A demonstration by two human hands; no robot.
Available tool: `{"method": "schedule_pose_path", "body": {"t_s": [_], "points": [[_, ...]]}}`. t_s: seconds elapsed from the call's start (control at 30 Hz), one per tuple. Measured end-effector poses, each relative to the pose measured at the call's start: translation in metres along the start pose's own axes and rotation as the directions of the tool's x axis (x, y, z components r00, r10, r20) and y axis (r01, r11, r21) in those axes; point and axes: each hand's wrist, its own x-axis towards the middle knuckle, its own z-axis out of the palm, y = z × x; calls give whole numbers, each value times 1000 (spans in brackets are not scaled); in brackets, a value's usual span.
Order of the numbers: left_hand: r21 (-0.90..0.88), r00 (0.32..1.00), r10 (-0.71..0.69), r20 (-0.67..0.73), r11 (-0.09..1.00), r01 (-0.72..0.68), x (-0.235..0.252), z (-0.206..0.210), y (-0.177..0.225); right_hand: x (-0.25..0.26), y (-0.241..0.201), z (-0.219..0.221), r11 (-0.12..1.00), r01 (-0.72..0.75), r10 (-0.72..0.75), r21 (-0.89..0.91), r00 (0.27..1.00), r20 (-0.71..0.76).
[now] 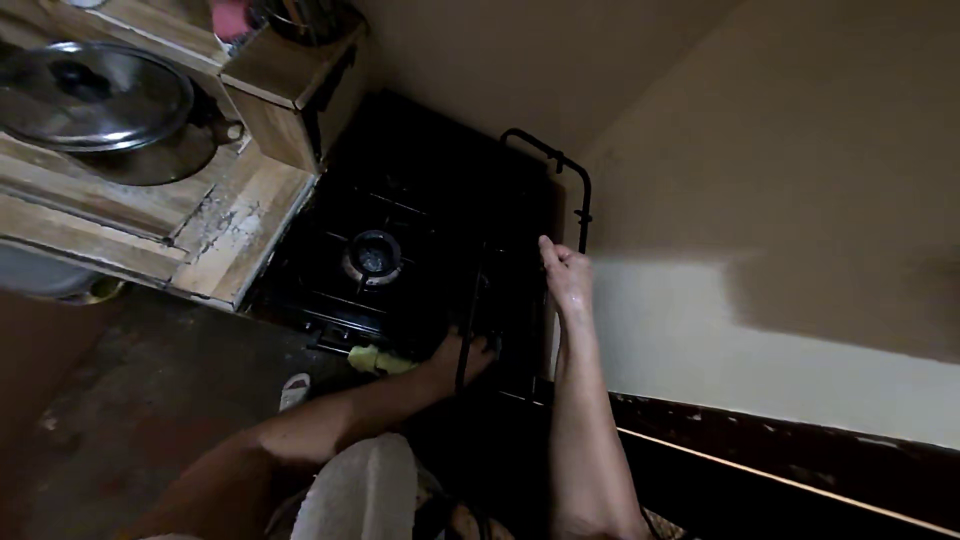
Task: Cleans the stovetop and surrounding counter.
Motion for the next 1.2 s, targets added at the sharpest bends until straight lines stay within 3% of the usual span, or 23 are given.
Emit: {"method": "schedule_pose_path", "body": {"t_s": [0.13,0.23,0.3,0.5,0.63,0.7,0.9,1.0,1.07,1.2], "points": [[56,998,-38,-59,998,41,-43,-10,-27,6,-11,23,993,18,-14,-115,999,35],[242,933,56,-357,970,34,-75,3,-53,11,-10,42,988,1,5,-154,999,35],[322,889,107,-446,946,47,-97,8,-73,15,-12,52,983,-23,27,-181,999,23],[386,880,38,-474,907,168,-167,-9,-124,23,-22,71,948,-123,139,-293,990,34],[285,848,-126,-515,908,308,-201,-32,-155,30,-28,83,919,-159,201,-360,976,83],[245,851,-245,-466,888,389,-214,-46,-164,35,-30,90,906,-165,217,-390,972,90],[233,838,-444,-317,820,522,-208,-69,-162,48,-29,107,893,-164,227,-418,968,105],[197,847,-451,-279,837,511,-203,-66,-157,56,-26,116,906,-143,203,-398,973,114],[213,824,-426,-374,825,524,-207,-59,-160,60,-25,118,914,-125,185,-385,975,121],[87,702,-639,-313,717,692,-203,-69,-157,76,-21,121,918,-111,183,-380,970,159]]}}
